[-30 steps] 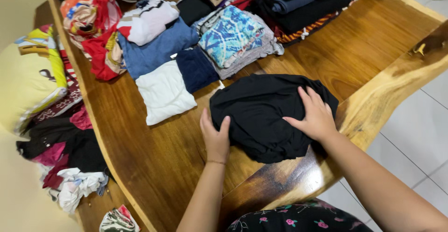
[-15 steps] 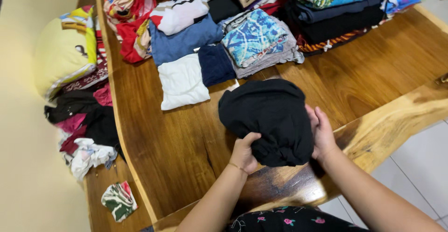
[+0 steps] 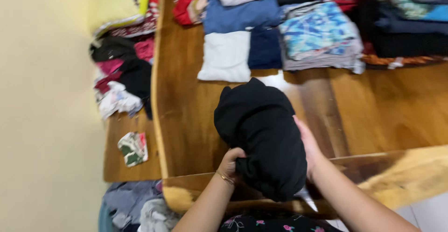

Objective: The person folds several garments on a wooden table. They fold a black top, a red graphic t-shirt, and a maroon pair of shorts, placing each folded item into a growing stack. The person then picks up a white shirt from a nearby pile.

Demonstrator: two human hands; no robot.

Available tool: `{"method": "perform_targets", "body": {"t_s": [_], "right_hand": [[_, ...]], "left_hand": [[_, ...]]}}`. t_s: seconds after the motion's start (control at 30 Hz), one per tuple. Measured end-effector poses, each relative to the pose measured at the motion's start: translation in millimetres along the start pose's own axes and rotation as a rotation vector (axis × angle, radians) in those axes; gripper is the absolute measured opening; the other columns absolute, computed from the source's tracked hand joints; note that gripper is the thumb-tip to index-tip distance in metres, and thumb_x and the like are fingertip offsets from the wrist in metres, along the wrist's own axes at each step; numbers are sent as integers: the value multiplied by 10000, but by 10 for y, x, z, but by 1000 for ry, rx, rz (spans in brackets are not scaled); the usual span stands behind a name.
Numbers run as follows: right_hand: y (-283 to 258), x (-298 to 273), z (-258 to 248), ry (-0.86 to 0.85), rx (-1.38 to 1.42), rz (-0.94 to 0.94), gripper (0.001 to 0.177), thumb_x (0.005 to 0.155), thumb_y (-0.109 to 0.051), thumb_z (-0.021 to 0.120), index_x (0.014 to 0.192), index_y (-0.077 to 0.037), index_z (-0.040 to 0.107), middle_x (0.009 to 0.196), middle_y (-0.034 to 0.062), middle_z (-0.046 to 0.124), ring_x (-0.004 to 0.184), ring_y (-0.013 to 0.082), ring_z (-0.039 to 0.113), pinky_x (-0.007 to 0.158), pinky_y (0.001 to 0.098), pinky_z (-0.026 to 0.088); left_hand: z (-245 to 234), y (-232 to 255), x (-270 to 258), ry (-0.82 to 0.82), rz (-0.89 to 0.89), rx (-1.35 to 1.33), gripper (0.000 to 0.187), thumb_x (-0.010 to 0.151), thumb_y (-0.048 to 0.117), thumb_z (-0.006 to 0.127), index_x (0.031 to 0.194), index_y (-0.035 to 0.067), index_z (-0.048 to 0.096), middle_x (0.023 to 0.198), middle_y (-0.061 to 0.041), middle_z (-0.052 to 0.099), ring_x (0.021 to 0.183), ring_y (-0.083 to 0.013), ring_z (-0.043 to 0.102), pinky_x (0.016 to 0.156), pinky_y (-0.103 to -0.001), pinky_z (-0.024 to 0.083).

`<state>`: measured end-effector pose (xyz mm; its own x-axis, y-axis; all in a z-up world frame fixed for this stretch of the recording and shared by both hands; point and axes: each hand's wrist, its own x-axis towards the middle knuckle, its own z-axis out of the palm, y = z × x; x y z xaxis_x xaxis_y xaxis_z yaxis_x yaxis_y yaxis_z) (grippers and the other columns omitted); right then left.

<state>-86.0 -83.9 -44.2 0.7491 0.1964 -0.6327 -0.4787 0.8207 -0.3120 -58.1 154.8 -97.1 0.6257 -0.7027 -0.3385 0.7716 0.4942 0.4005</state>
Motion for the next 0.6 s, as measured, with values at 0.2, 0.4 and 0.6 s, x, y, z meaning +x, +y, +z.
{"method": "perform_targets", "body": {"t_s": [0.2, 0.4, 0.6], "right_hand": [[281, 587, 253, -188, -63, 76, 687, 886, -521, 613, 1349, -13, 615, 1309, 217, 690, 1158, 369, 675, 1038, 509, 486], [653, 1322, 864, -89, -107, 89, 549, 895, -364, 692, 1281, 21, 632, 1218, 216, 693, 1088, 362, 679, 1011, 499, 525], [880, 2257, 1864, -80, -41, -22, 550, 893, -372, 681, 1275, 23, 651, 1232, 207, 714, 1100, 337, 698, 1021, 465, 530]], "left_hand": [[-393, 499, -384, 213, 90, 159, 548, 716, 46, 568, 1235, -116, 639, 1204, -194, 699, 1077, -309, 692, 991, -403, 559], [-835, 1282, -557, 415, 149, 40, 518, 755, 99, 583, 1220, -127, 619, 1136, -207, 676, 1046, -368, 646, 929, -462, 552], [-1062, 2408, -761, 792, 809, 890, 676, 854, 160, 664, 1468, 32, 412, 1467, -167, 488, 1355, -319, 496, 1134, -406, 391]]}}
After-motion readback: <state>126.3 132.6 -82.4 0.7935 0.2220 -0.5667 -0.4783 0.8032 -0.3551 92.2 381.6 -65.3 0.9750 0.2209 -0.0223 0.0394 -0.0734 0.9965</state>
